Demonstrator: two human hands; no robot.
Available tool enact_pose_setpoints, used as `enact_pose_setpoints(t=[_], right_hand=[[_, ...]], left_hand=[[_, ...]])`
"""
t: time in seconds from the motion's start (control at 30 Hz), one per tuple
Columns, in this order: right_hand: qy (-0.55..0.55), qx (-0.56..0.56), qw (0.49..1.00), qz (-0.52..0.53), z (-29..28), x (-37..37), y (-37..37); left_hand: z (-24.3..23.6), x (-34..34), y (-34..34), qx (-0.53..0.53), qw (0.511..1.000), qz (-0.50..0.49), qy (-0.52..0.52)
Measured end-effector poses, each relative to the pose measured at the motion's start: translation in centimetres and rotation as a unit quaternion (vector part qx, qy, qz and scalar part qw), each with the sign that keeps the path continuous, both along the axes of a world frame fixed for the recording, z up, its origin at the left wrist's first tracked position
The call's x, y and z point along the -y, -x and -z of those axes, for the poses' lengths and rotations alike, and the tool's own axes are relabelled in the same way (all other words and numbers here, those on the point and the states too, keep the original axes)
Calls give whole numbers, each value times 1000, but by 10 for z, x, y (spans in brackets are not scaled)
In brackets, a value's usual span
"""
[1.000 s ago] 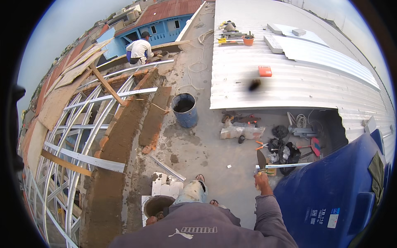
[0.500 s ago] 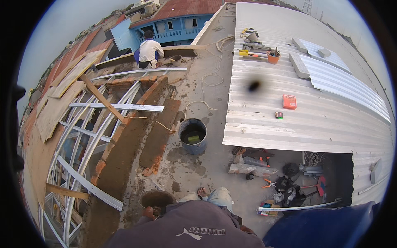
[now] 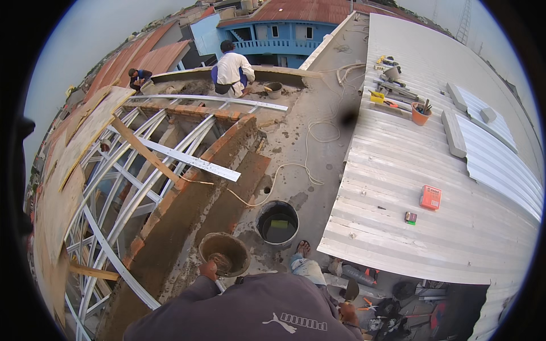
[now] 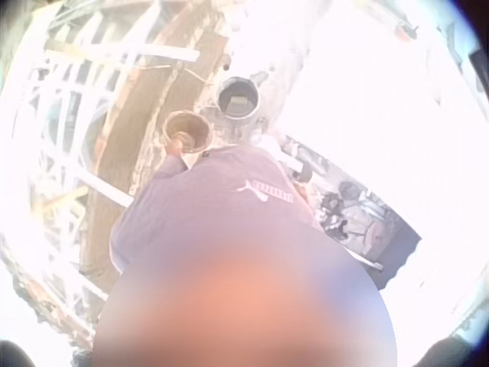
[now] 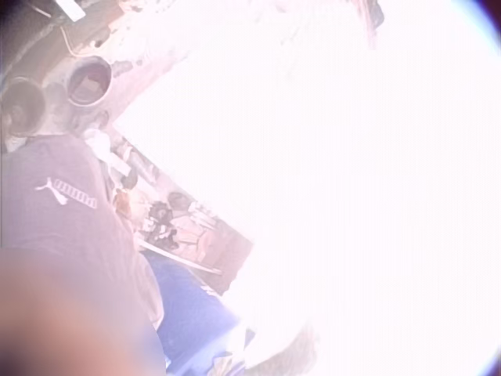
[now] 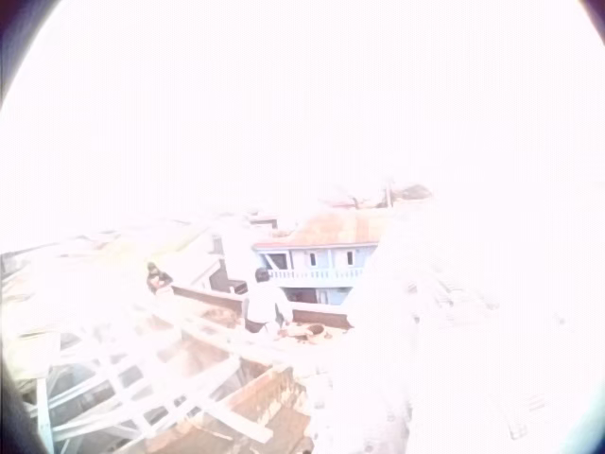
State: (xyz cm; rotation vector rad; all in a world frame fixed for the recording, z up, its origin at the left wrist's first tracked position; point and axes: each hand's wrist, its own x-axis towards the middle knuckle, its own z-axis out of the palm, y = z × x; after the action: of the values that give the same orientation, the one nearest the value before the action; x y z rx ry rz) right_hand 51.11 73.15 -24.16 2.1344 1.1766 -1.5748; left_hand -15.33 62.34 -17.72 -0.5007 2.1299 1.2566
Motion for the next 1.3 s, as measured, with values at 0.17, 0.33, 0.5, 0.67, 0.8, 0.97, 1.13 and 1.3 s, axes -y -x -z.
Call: enact_pose_setpoints(t=[0.17,0.33,0.5,0.67,0.8,0.97,1.13,1.3], right_hand=[[-247,61,908,-333,-6,-118,2],[-162,-167,968,-95,-28,-209,17],[-61,-130,989,38,-52,-275,47],[10,-95,990,104,-55,-345,90],[32,-97,984,146,-55,-402,113],[55,-95,973,202,-45,-477,137],[81,-78,961,254,-34,-555,164],[64,-81,957,272,-64,-664,219]], left_hand=[[-14,-76,-5,75,997,2,-2],[6,-106,2,69,992,40,-94],[37,-178,31,-27,981,181,67],[37,-276,53,-162,909,313,224],[21,-345,71,-300,775,516,209],[29,-445,95,-177,946,270,-3],[47,-529,158,-107,987,114,-34],[49,-574,215,-334,893,300,-27]])
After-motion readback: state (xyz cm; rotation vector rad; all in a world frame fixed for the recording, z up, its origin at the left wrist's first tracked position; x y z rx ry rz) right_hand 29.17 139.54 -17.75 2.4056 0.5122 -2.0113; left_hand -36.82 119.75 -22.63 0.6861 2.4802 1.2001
